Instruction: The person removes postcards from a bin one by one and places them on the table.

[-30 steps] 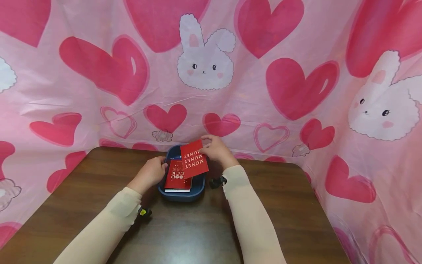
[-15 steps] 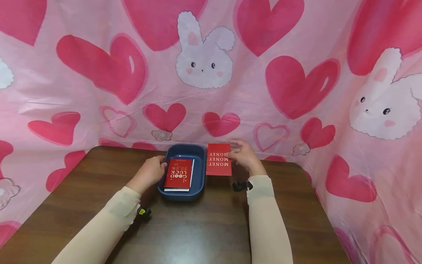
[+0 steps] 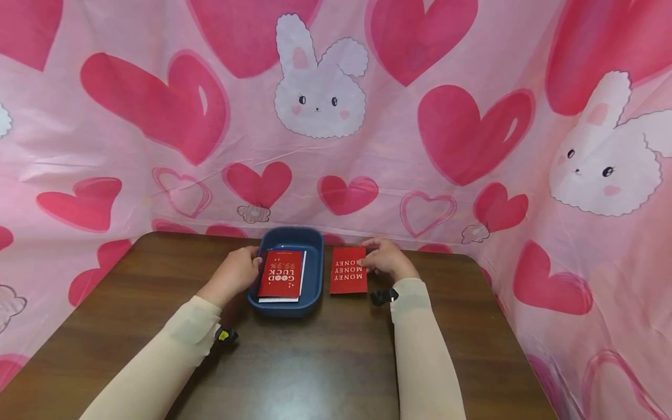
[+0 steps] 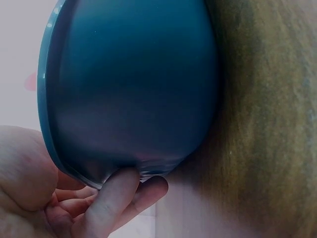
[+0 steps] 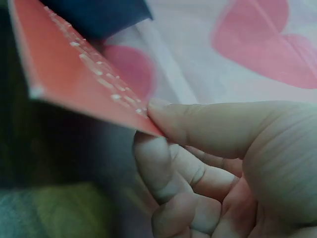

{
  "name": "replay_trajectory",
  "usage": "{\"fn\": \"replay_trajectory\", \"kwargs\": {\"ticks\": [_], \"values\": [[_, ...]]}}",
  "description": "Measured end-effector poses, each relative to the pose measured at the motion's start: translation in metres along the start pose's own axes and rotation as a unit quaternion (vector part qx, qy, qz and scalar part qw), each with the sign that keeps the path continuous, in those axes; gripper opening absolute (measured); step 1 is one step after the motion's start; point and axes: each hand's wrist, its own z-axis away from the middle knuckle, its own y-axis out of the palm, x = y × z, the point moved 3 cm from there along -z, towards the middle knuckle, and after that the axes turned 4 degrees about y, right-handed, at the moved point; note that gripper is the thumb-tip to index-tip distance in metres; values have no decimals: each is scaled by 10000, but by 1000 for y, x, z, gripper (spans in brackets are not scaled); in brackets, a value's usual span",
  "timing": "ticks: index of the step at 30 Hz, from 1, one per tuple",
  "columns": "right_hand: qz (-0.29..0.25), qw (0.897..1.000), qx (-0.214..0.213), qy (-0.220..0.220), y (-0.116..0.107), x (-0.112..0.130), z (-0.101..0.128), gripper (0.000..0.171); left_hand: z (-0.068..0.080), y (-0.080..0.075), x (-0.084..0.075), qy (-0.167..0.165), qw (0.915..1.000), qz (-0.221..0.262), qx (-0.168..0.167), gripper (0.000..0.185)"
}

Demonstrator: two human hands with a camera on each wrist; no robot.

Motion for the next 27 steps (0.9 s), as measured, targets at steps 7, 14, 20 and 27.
{"fn": "replay_trajectory", "kwargs": {"ticks": [7,14,20,27], "values": [[573,9982,-36,174,8,-5,-4,64,-1,0,1,26,10000,-22,16,55],[1288,9911,-328,80,13,3,-7,62,-4,0,2,217,9995,-199,-139,51],[1629,9852,-493,190,20,10,-4,60,-4,0,2,185,9996,-158,-109,52],[1627,9854,-454,213,21,11,-1,59,-3,1,0,147,9998,-119,-62,54]]}}
